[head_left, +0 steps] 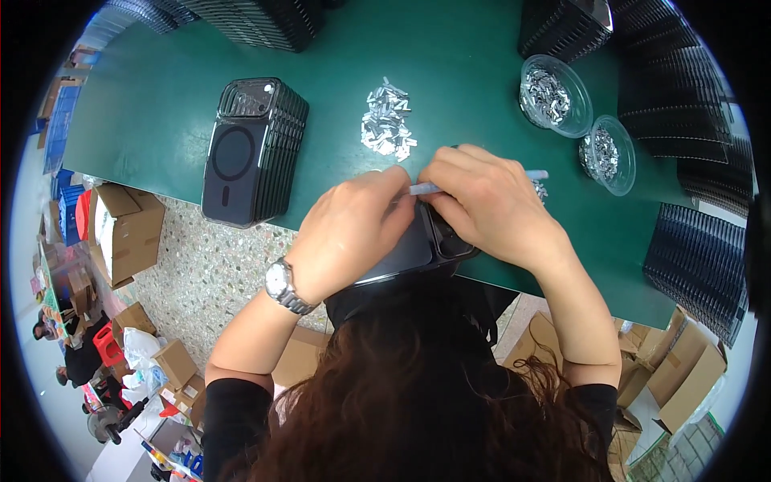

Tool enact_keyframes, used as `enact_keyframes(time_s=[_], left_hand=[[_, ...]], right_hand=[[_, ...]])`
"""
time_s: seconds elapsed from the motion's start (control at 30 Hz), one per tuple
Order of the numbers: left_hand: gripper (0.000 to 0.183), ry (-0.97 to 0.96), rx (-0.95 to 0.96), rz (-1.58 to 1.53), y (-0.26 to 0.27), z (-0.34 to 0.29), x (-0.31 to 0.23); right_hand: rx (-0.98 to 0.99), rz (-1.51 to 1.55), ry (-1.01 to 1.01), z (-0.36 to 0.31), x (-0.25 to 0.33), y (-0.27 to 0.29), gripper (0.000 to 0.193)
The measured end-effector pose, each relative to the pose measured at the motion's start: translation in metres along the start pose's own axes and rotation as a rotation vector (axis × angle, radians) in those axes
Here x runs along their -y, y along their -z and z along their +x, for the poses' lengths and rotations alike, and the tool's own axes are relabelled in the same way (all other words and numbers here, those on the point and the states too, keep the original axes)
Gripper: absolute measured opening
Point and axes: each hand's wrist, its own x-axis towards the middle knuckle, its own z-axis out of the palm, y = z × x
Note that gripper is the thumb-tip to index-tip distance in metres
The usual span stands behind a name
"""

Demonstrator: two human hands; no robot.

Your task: Manually attaching small internal components to transparent phone cases at a manufacturing workstation.

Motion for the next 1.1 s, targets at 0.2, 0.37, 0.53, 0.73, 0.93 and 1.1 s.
enact_keyframes(time_s=[0.2,0.37,0.53,0.73,0.93,1.1], left_hand=[[0.013,-0.047,0.014,0.107,-0.001,-0.001,-0.007],[0.013,-0.054,0.005,0.276,0.004,0.003,-0.021],[0.012,-0.107,-0.046,0.317,0.008,0.003,-0.03],[0.023,-0.177,0.016,0.14,0.053,-0.003,-0.054],[0.048,0.169,0.41,-0.453,0.071,0.005,-0.045],[0.054,0.16,0.38,-0.304,0.076,-0.002,-0.049]], right_hand=[[0.009,-0.17,-0.036,-0.016,0.014,0.008,0.02],[0.053,-0.292,-0.096,-0.021,0.023,0.007,0.019],[-0.127,-0.242,-0.138,-0.021,0.026,0.002,0.02],[-0.561,-0.286,0.268,-0.024,0.002,0.011,0.042],[-0.724,-0.368,0.375,-0.021,0.0,0.018,0.046],[-0.711,-0.267,0.216,-0.026,-0.004,0.021,0.04]])
